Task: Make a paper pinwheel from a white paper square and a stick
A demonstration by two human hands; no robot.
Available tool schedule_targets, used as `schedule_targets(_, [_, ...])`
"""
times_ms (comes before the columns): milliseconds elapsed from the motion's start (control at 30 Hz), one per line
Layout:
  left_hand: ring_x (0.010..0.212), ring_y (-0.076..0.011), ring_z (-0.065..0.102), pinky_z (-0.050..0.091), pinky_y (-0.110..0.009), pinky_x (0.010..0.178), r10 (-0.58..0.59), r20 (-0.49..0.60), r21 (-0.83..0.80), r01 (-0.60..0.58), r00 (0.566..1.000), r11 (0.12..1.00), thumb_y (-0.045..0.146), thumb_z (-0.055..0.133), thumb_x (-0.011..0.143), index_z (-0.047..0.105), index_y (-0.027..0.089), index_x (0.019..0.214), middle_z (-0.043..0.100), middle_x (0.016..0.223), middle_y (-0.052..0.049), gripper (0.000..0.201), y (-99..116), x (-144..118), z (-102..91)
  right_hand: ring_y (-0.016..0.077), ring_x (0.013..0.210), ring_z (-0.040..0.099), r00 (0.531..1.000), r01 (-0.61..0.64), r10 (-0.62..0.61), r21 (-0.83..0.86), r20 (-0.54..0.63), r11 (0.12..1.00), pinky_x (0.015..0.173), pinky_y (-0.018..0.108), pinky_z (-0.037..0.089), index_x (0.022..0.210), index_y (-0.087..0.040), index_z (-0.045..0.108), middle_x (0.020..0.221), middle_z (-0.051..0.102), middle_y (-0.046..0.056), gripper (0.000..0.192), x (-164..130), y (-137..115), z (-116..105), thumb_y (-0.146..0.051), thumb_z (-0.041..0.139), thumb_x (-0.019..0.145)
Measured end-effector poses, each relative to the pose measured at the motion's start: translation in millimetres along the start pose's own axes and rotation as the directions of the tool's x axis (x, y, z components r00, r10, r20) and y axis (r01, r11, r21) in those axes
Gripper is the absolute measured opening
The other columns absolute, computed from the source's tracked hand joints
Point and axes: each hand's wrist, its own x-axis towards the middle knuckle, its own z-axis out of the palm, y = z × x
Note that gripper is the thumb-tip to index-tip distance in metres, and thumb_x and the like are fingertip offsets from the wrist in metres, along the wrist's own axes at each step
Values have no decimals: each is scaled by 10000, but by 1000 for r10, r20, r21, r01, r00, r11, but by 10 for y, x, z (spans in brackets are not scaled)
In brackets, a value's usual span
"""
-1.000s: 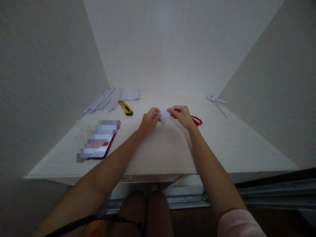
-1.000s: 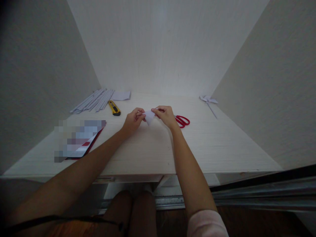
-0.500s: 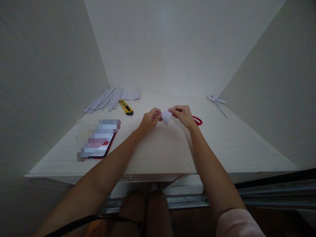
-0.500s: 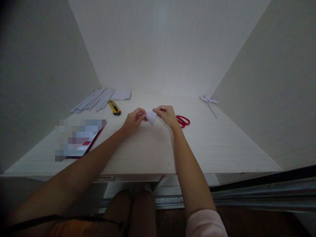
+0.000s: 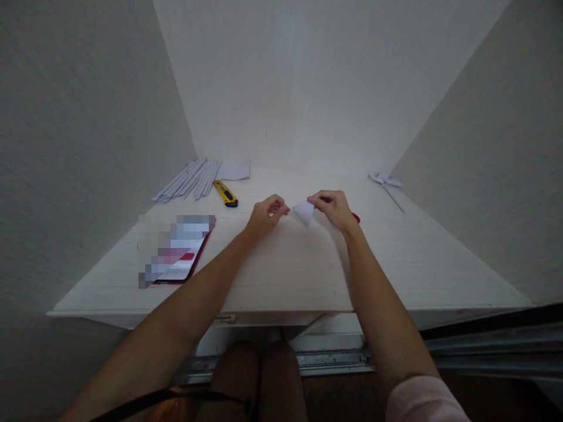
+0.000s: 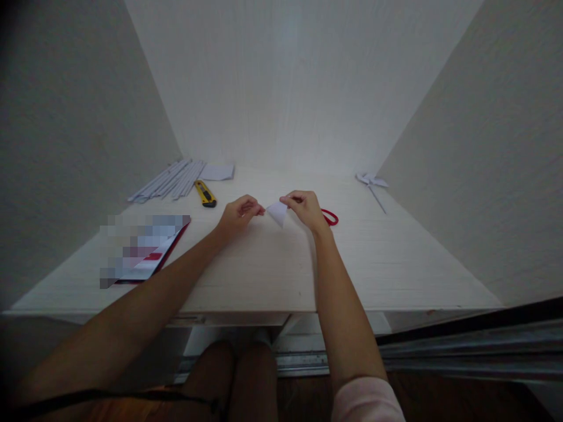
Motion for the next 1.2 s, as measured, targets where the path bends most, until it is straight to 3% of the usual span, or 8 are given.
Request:
schedule_targets(233, [669, -100, 577, 469, -218, 616, -10, 78, 53, 6, 997, 999, 219, 529, 710, 563, 148, 785, 595, 730, -26, 108, -15, 20, 0, 86, 501, 404, 999, 33, -32, -51, 7, 998, 495, 231, 309, 593, -129, 608, 511, 503, -3, 315, 11, -20, 74, -425, 552, 687])
schedule_targets(633, [644, -107, 577, 476, -215, 589, -56, 16, 48, 56, 998, 997, 287, 597, 666, 617, 130, 824, 638, 758, -56, 223, -80, 37, -12, 121, 587, 497, 990, 122, -130, -149, -47, 981, 568, 254, 355, 643, -153, 640, 636, 603, 44, 309, 16, -66, 159, -438, 543, 712])
schedule_targets(800, [554, -97, 568, 480, -215, 545, -92, 107, 60, 86, 990, 994, 291, 592, 666, 639, 131, 792, 657, 724, -46, 209, -74, 37, -21, 117, 592, 500, 986, 168, -166, -190, 25, 967, 577, 250, 356, 638, -159, 639, 642, 608, 41, 281, 9, -89, 174, -401, 534, 734])
schedule_targets(1000, [594, -125, 603, 492, -238, 600, -99, 66, 114, 91, 993, 989, 296, 609, 652, 655, 143, 691, 666, 664, -38, 164, -41, 23, -29, 117, 596, 502, 987, 157, -145, -202, 72, 967, 581, 249, 361, 638, -158, 641, 652, 614, 43, 279, 8, -71, 153, -395, 533, 737])
schedule_targets(1200, [575, -127, 602, 502, -264, 604, -156, 55, 1, 157, 986, 988, 279, 633, 627, 645, 128, 675, 657, 640, -42, 159, -48, 21, -10, 115, 572, 494, 990, 136, -128, -180, 53, 974, 556, 246, 351, 622, -154, 639, 612, 595, 35, 280, 9, -21, 135, -394, 539, 726])
